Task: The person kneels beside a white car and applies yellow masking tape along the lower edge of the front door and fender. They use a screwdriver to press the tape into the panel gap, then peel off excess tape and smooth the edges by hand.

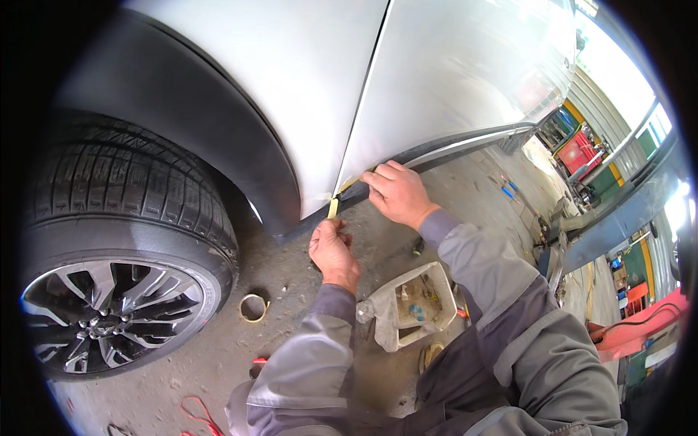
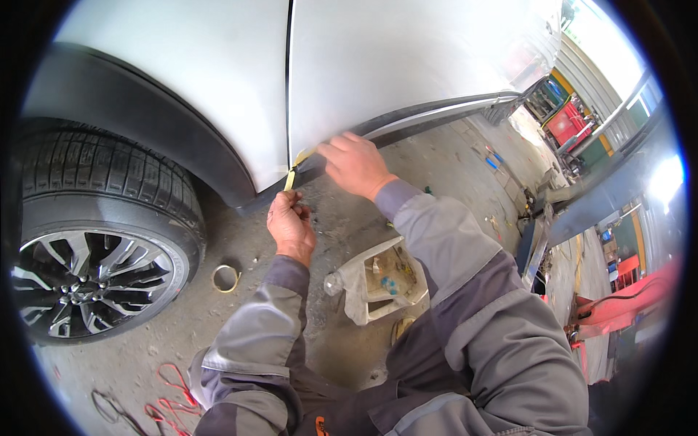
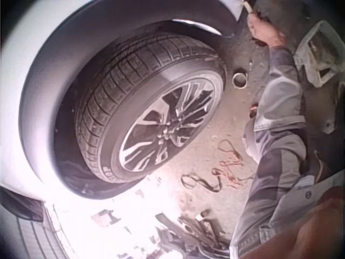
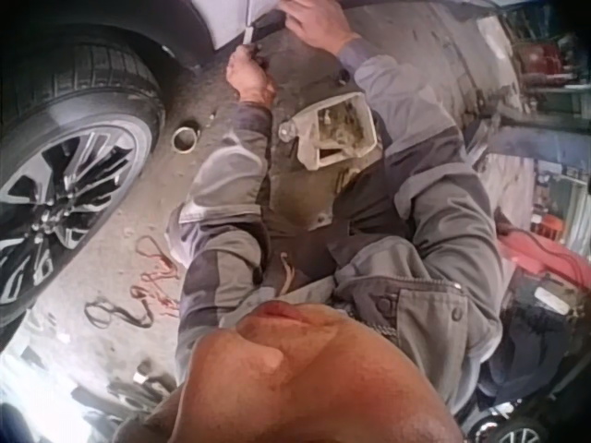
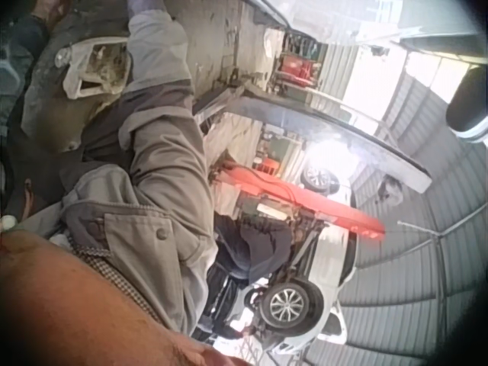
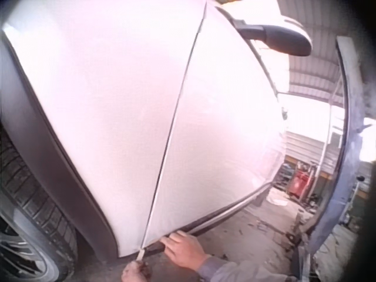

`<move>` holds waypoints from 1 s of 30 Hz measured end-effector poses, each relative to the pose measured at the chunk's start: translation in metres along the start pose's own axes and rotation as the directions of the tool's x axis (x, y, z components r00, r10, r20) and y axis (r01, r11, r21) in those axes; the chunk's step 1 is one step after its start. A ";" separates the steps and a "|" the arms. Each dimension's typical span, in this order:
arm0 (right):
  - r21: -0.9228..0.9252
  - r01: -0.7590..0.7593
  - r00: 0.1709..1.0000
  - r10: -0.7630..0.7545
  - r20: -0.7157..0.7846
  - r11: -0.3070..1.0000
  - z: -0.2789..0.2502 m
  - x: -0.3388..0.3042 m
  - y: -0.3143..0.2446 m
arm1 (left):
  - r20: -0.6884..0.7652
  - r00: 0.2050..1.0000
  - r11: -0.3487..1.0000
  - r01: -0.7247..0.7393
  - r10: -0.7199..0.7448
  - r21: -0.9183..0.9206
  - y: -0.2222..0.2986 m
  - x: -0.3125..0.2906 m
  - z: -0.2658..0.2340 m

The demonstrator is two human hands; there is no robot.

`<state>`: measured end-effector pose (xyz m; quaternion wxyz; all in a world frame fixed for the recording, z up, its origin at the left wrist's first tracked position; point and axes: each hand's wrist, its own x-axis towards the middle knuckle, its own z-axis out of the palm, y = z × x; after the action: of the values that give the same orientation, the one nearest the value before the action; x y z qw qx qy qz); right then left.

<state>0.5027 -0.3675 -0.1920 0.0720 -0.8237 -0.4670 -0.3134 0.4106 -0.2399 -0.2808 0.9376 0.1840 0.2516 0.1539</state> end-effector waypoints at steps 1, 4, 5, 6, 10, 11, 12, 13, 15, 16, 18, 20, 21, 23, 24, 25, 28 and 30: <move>-0.001 -0.013 1.000 0.013 0.021 1.000 0.000 -0.001 0.000 | 0.017 0.999 0.999 -0.030 0.030 0.016 -0.001 0.000 -0.001; -0.012 -0.042 0.997 0.043 0.064 0.999 -0.002 -0.002 -0.001 | 0.030 0.995 0.993 -0.097 0.095 0.072 -0.004 0.000 -0.002; -0.014 -0.046 0.997 0.047 0.068 0.999 -0.002 -0.003 -0.001 | 0.032 0.993 0.988 -0.120 0.118 0.099 -0.004 0.000 -0.002; -0.015 -0.051 0.996 0.052 0.072 0.999 -0.002 -0.003 -0.002 | 0.034 0.990 0.982 -0.143 0.140 0.126 -0.005 -0.001 -0.002; 0.012 -0.062 0.996 0.061 0.071 0.998 -0.004 -0.003 -0.002 | 0.090 0.956 0.937 -0.293 0.280 0.190 -0.008 -0.002 -0.002; 0.026 -0.063 0.996 0.061 0.068 0.998 -0.004 -0.004 -0.002 | 0.107 0.948 0.931 -0.314 0.299 0.183 -0.009 -0.003 -0.003; 0.040 -0.064 0.996 0.061 0.066 0.997 -0.005 -0.005 -0.002 | 0.103 0.947 0.931 -0.318 0.304 0.182 -0.009 -0.003 -0.003; 0.065 -0.074 0.996 0.070 0.062 0.995 -0.007 -0.006 -0.003 | 0.128 0.929 0.915 -0.365 0.346 0.173 -0.011 -0.004 -0.002; 0.113 -0.092 0.995 0.087 0.056 0.989 -0.010 -0.012 -0.005 | 0.135 0.906 0.892 -0.420 0.401 0.168 -0.013 -0.005 0.000; 0.137 -0.096 0.993 0.085 0.082 0.986 -0.012 -0.015 -0.007 | 0.142 0.901 0.886 -0.431 0.411 0.172 -0.013 -0.006 0.000; 0.186 -0.102 0.988 0.077 0.134 0.977 -0.018 -0.023 -0.009 | 0.149 0.890 0.872 -0.453 0.431 0.184 -0.012 -0.006 0.001; 0.218 -0.104 0.980 0.064 0.186 0.970 -0.023 -0.032 -0.012 | 0.160 0.881 0.861 -0.471 0.446 0.195 -0.011 -0.007 0.001; 0.234 -0.106 0.976 0.056 0.212 0.966 -0.025 -0.035 -0.013 | 0.156 0.878 0.854 -0.477 0.452 0.207 -0.010 -0.008 0.002; 0.259 -0.143 0.967 0.079 0.242 0.955 -0.027 -0.041 -0.016 | 0.166 0.867 0.844 -0.496 0.469 0.205 -0.009 -0.009 0.002; 0.273 -0.176 0.958 0.101 0.267 0.946 -0.027 -0.044 -0.017 | 0.169 0.858 0.834 -0.511 0.484 0.207 -0.009 -0.009 0.003; 0.282 -0.201 0.950 0.116 0.290 0.938 -0.026 -0.046 -0.019 | 0.170 0.863 0.840 -0.503 0.475 0.203 -0.010 -0.009 0.003; 0.336 -0.308 0.914 0.178 0.366 0.890 -0.022 -0.049 -0.025 | 0.180 0.861 0.842 -0.505 0.476 0.191 -0.011 -0.009 0.003; 0.428 -0.391 0.898 0.236 0.371 0.815 -0.019 -0.049 -0.033 | 0.191 0.853 0.835 -0.517 0.485 0.188 -0.011 -0.009 0.003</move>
<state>0.4492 -0.3920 -0.2111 0.2587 -0.8818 -0.3925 -0.0384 0.4070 -0.2538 -0.2796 0.8509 0.3621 0.1466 0.3511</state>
